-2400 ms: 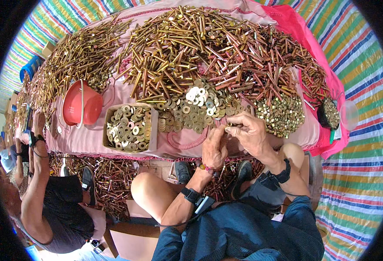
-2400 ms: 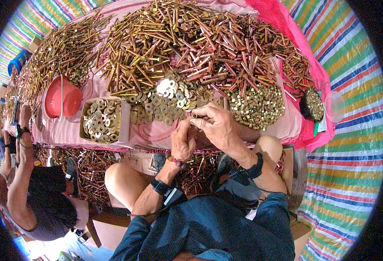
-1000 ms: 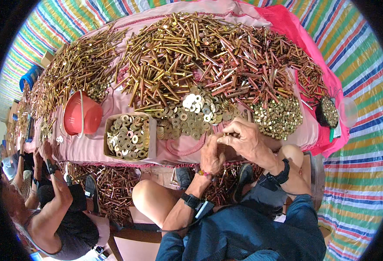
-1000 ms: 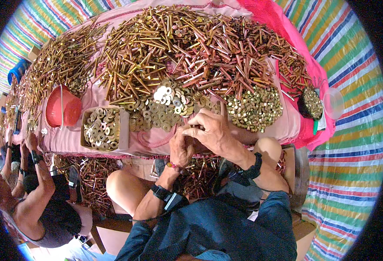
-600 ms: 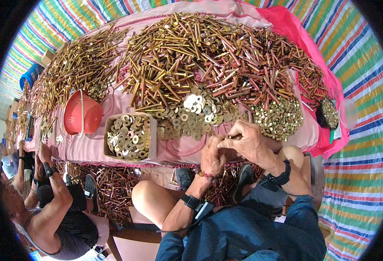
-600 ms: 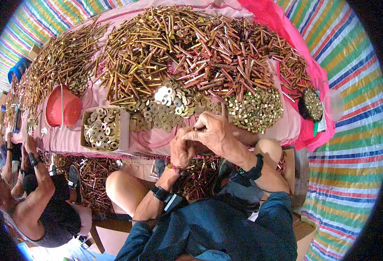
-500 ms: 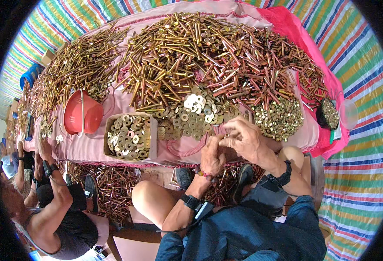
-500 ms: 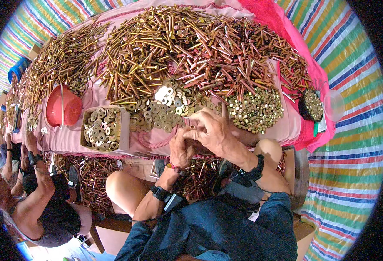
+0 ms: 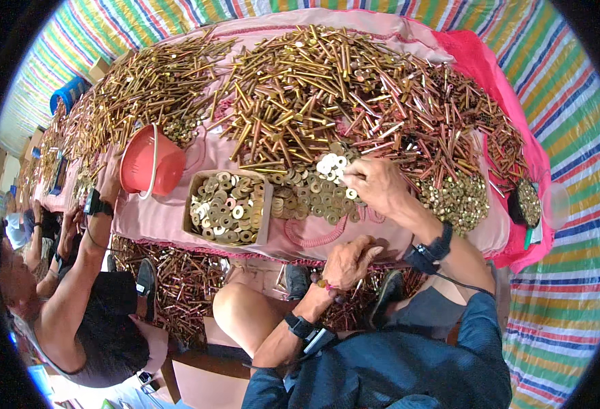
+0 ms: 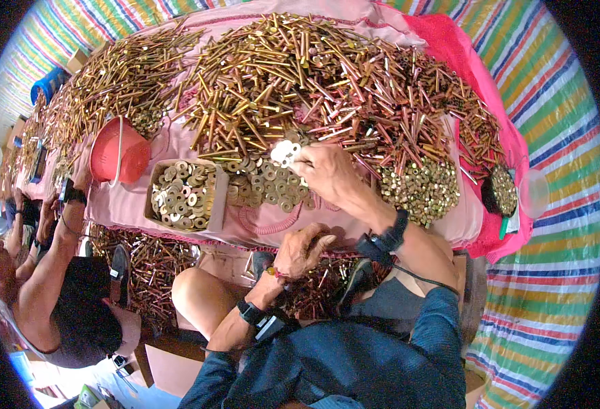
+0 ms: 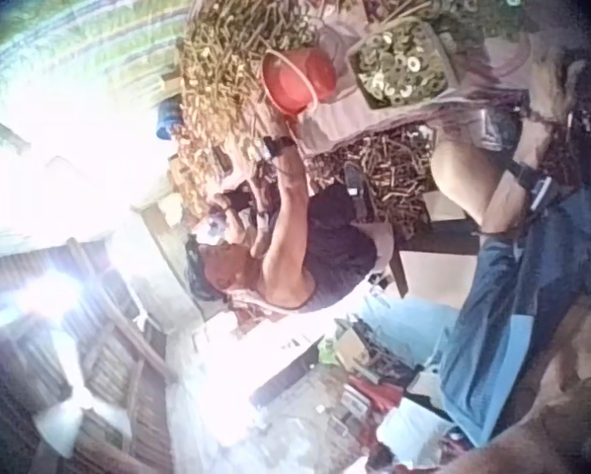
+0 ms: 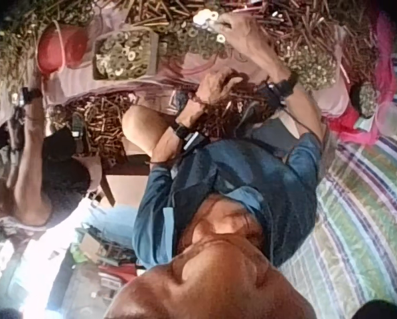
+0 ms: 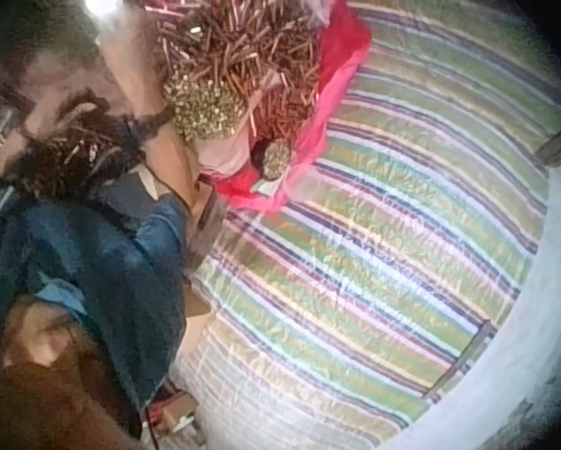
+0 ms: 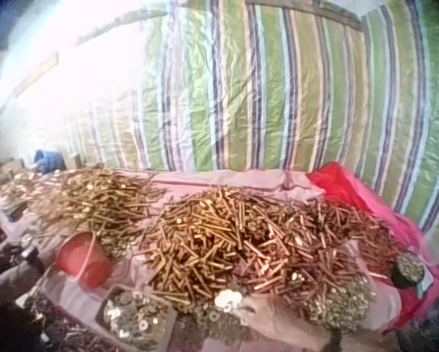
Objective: The person threads metal washers onto long metal rods, then organizes the rods into piles by hand.
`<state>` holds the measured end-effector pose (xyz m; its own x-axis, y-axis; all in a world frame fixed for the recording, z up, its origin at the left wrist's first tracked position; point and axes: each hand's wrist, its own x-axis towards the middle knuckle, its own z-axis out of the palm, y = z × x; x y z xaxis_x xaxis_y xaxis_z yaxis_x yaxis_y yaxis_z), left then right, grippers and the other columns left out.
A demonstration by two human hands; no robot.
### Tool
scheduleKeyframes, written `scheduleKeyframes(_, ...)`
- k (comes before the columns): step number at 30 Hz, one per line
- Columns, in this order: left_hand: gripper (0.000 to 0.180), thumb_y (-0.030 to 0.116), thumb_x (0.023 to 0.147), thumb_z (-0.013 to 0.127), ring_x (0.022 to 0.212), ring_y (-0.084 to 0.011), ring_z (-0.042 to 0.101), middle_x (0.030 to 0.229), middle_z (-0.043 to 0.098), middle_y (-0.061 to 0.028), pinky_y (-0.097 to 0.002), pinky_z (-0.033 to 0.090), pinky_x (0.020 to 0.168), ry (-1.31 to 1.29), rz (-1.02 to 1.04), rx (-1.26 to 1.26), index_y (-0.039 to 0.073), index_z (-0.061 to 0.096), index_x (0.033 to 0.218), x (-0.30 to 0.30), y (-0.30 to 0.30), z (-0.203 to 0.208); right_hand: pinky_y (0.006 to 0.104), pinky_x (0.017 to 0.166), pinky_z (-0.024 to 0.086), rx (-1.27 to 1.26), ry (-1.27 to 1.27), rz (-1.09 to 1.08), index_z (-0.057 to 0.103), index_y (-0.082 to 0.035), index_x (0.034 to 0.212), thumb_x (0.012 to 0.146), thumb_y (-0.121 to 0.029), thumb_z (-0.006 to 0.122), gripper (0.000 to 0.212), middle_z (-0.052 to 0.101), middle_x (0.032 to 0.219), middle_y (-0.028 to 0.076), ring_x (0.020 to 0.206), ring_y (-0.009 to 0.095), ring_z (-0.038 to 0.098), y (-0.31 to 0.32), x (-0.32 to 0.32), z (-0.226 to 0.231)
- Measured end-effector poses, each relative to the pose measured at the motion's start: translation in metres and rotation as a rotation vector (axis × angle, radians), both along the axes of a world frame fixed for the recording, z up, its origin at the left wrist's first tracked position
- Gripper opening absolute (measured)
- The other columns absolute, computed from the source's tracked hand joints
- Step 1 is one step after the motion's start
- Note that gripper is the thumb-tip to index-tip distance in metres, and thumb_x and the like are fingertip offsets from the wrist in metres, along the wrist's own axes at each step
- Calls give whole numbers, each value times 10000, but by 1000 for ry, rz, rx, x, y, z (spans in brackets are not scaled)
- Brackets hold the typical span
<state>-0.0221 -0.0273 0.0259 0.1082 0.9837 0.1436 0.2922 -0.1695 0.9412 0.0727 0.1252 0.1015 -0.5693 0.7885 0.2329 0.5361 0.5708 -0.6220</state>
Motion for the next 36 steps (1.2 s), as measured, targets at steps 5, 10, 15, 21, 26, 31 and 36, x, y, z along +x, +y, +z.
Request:
scheduleKeyframes(5,179,164,968,636,770,-366,709,836,704,-207,-402,553,668,-24,58,-33,10,652,1060,-9,3,1,464,640,457,179,-42,42,650,-3,850,866,-196,707,202,598,782,180,715,342,610,33,-49,-37)
scheduleKeyframes(10,152,119,952,633,774,-370,707,843,696,-211,-404,546,673,-22,119,40,3,643,1051,-15,2,-1,507,650,402,313,-178,122,498,-41,807,883,-165,670,225,515,794,171,727,356,544,38,-63,-46)
scheduleKeyframes(15,163,126,954,631,795,-362,712,863,700,-214,-395,555,698,-64,184,82,11,641,1070,-11,7,-3,463,564,440,310,-178,99,537,-42,690,860,-151,688,252,544,648,142,593,330,575,39,-67,-32)
scheduleKeyframes(21,246,111,930,666,768,-316,721,935,722,-175,-367,559,666,-27,396,179,45,618,1162,-10,11,-4,360,547,496,120,-11,-2,671,2,743,860,-162,688,201,688,697,121,571,196,627,17,-44,1)
scheduleKeyframes(26,418,16,878,697,642,-202,625,921,683,-87,-342,495,556,16,625,449,88,598,1277,-10,20,-5,295,549,494,-88,35,-62,719,-4,794,851,-153,686,163,724,723,94,606,122,635,-23,12,28)
scheduleKeyframes(31,515,19,824,708,729,-311,657,918,636,-112,-401,536,595,245,486,429,147,592,1309,-15,13,4,274,562,459,-371,92,77,675,29,776,865,-131,695,184,666,693,44,627,90,579,-60,52,14)
scheduleKeyframes(36,378,87,831,746,708,-289,650,914,630,-90,-396,533,580,316,414,423,148,659,1193,-4,11,-3,313,582,483,-481,189,45,724,15,836,905,-244,725,268,683,700,89,629,132,609,-53,73,3)
